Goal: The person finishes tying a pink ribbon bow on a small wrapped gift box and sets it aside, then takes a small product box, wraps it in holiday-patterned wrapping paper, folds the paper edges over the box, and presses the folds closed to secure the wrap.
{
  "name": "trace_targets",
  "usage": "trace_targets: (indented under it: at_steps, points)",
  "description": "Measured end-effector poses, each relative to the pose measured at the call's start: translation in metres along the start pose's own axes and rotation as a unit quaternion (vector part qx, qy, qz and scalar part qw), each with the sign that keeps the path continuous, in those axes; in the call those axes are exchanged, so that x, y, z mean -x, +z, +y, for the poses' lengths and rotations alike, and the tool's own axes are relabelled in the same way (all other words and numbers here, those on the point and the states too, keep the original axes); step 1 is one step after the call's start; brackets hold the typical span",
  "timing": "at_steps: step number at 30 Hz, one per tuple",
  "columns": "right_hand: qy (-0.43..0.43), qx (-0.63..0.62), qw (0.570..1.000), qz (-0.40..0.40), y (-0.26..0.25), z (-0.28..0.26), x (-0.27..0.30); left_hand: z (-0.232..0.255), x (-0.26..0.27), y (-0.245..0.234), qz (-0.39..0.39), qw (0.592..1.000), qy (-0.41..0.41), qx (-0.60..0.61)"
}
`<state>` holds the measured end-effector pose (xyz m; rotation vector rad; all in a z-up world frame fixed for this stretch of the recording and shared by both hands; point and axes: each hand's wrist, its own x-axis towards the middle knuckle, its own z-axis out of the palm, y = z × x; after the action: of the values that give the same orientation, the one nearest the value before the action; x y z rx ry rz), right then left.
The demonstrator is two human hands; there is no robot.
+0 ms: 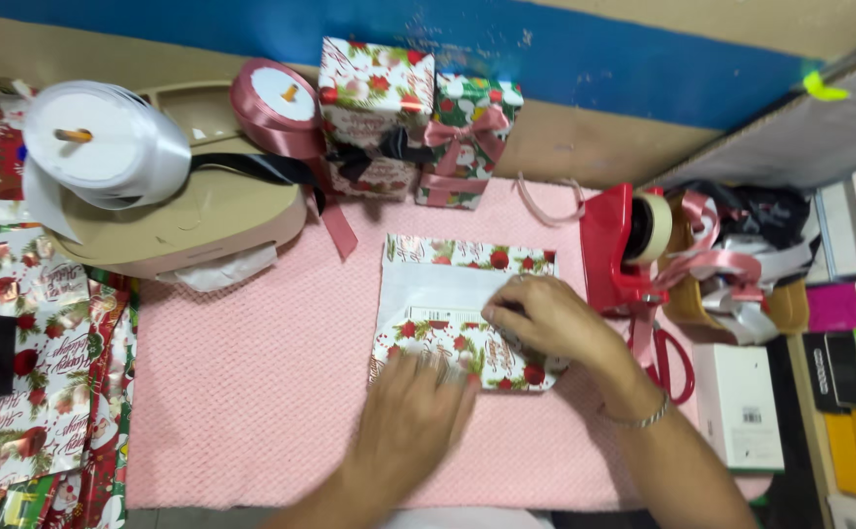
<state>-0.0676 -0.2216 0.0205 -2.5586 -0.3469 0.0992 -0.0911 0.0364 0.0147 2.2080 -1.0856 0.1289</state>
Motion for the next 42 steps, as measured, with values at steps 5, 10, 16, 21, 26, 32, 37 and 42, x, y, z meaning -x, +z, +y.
trace_targets:
  at_steps: [5, 10, 16, 21, 26, 32, 37, 42]
  points:
    - [0.211, -0.036, 0.973, -0.081, 0.006, -0.010, 0.021, 0.004, 0.034, 0.003, -0.116, 0.945, -0.260, 0.159]
    - [0.208, -0.183, 0.960, -0.036, 0.050, -0.049, 0.047, -0.007, 0.020, -0.009, -0.112, 0.914, -0.377, 0.102]
    - [0.040, -0.001, 0.994, 0.098, 0.036, -0.056, 0.068, -0.015, -0.018, -0.044, -0.196, 0.950, -0.230, -0.074]
    - [-0.193, 0.159, 0.962, 0.107, 0.030, -0.058, 0.082, 0.001, -0.028, -0.046, -0.276, 0.929, -0.237, -0.065]
    - [-0.231, 0.198, 0.943, 0.132, 0.051, -0.051, 0.086, -0.028, -0.058, -0.014, -0.261, 0.960, -0.063, -0.085]
    - [-0.165, 0.203, 0.951, 0.165, 0.070, -0.067, 0.082, -0.048, -0.077, 0.015, -0.141, 0.981, 0.082, -0.102]
    - [-0.139, 0.180, 0.961, 0.160, 0.080, -0.078, 0.077, -0.045, -0.051, 0.026, -0.111, 0.983, 0.124, -0.083]
    - [-0.170, 0.184, 0.959, 0.135, 0.080, -0.073, 0.074, -0.041, -0.047, 0.039, -0.043, 0.988, 0.126, -0.077]
